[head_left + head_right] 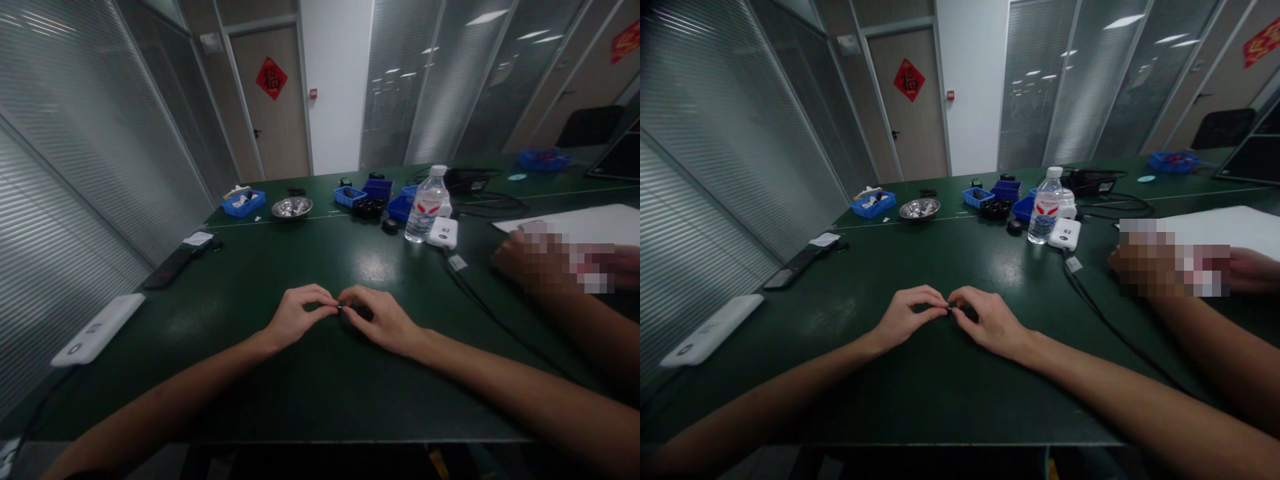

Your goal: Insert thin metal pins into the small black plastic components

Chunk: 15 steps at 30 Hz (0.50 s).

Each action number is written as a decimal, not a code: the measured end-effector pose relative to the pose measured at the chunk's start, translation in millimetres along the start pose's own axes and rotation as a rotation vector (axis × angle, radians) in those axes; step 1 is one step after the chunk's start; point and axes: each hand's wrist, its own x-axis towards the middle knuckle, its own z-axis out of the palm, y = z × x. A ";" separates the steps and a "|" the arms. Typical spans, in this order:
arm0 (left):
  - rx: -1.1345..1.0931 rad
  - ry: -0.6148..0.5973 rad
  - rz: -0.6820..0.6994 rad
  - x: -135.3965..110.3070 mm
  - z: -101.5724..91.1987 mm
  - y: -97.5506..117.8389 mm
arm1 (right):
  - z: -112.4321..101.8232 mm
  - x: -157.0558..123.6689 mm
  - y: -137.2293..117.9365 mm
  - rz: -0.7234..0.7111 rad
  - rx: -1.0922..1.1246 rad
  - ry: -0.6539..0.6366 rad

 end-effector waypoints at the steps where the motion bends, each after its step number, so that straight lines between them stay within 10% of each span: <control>1: 0.006 -0.025 -0.003 0.7 -0.9 -0.6 | 0.0 0.0 1.6 -0.009 -0.022 -0.015; 15: -0.210 0.099 -0.059 -3.1 8.2 1.3 | 2.9 0.1 -10.6 0.044 0.106 0.105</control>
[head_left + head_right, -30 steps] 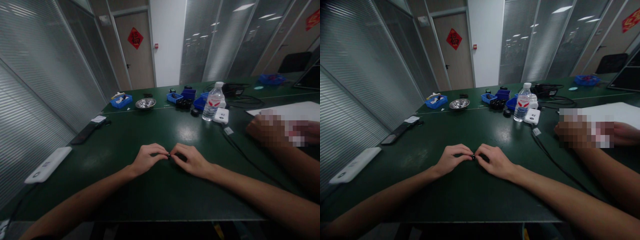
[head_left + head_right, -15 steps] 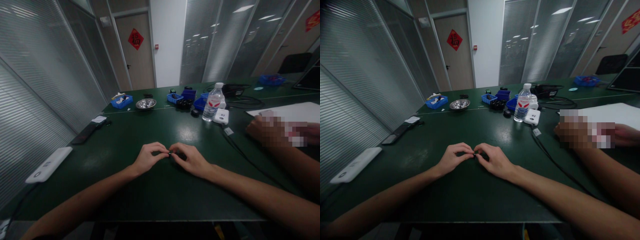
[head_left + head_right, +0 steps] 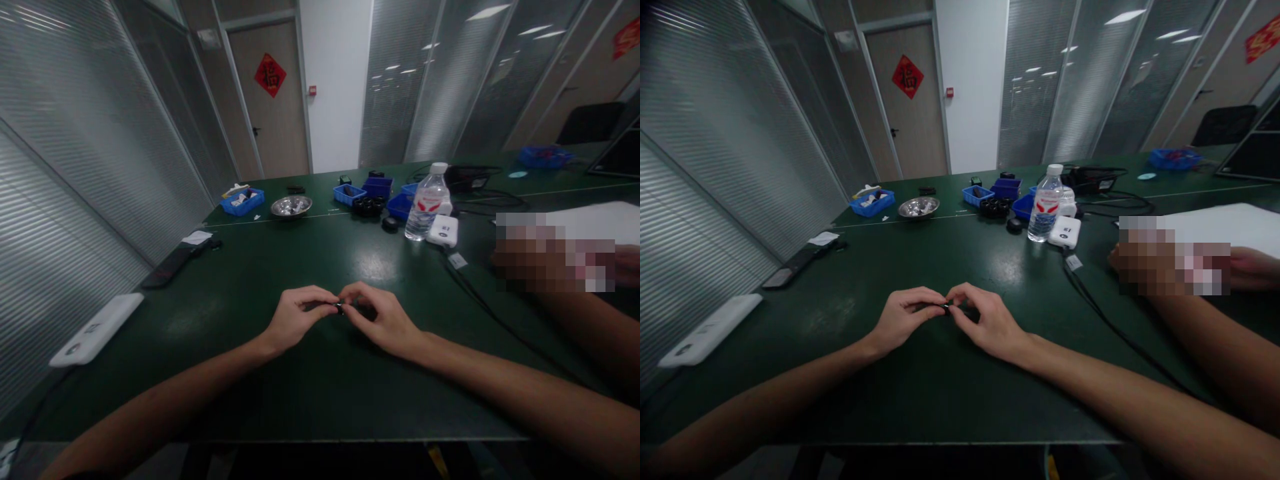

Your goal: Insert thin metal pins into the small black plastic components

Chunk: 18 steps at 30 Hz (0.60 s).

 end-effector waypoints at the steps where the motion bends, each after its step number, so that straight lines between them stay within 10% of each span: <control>1: -0.008 0.001 -0.003 -0.1 0.6 0.4 | 0.2 -0.2 0.5 -0.005 -0.002 -0.001; 18: 0.396 -0.248 -0.058 2.1 -12.2 -5.5 | -11.1 4.3 19.8 -0.047 -0.308 -0.206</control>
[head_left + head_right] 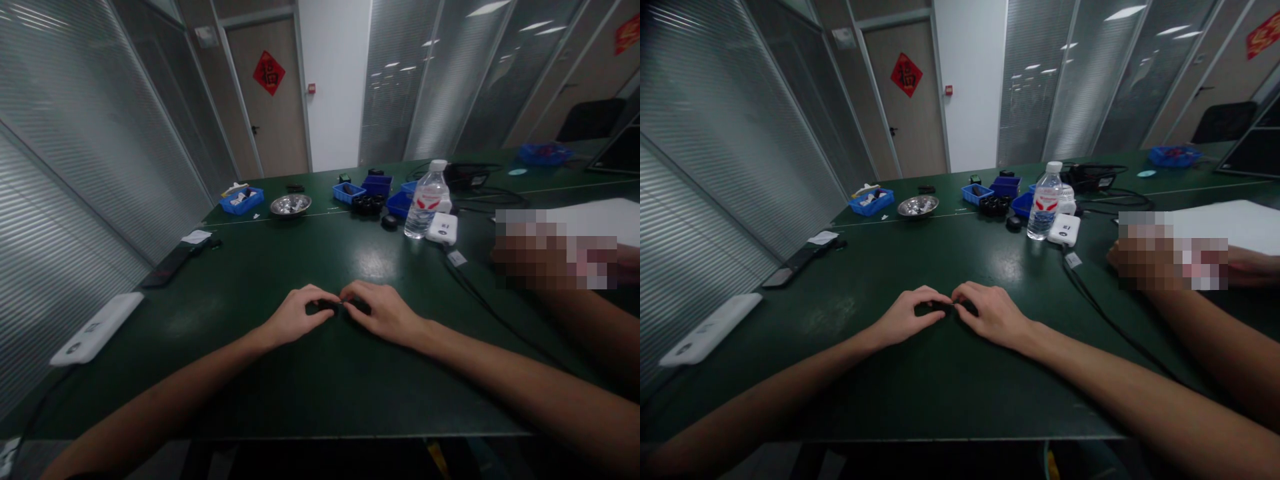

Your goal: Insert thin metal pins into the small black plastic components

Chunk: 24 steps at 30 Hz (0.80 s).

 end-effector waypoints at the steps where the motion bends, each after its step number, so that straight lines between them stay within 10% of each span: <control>1: 0.011 -0.005 -0.008 -0.1 -0.3 1.2 | 0.0 0.2 0.1 0.007 -0.001 0.000; 24: 0.439 -0.052 0.019 -0.9 -10.0 -8.6 | -11.2 1.1 -2.2 0.120 -0.242 -0.064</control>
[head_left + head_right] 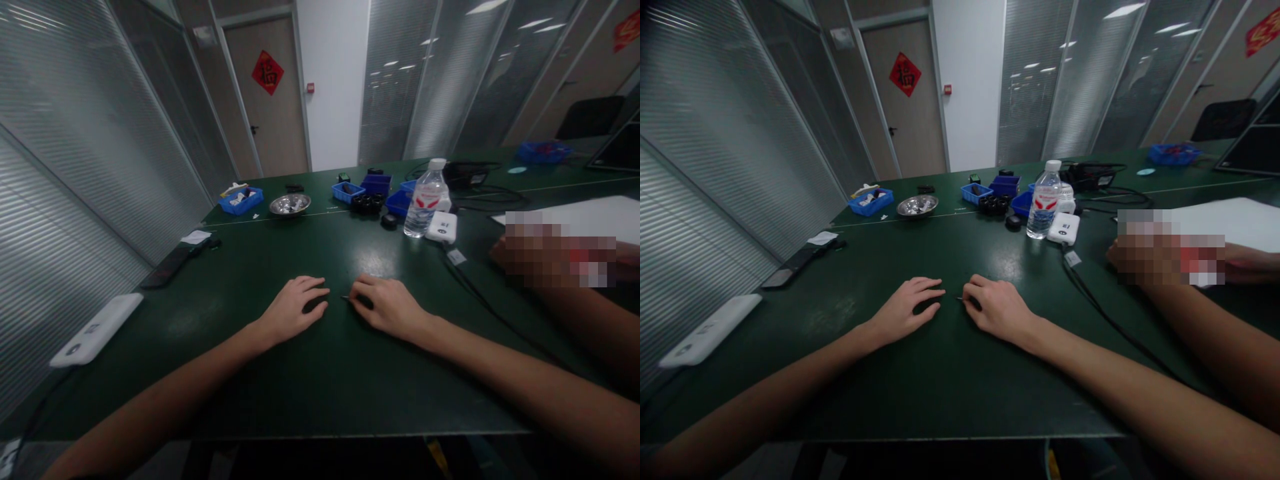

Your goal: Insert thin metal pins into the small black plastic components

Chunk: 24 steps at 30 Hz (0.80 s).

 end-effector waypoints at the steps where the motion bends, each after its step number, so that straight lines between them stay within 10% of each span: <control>1: -0.026 0.006 -0.015 0.2 0.0 -1.8 | -0.4 0.2 0.6 0.010 0.017 -0.001; 24: -0.325 -0.011 -0.184 -4.1 -11.7 2.4 | 2.6 0.2 4.2 0.021 0.067 -0.006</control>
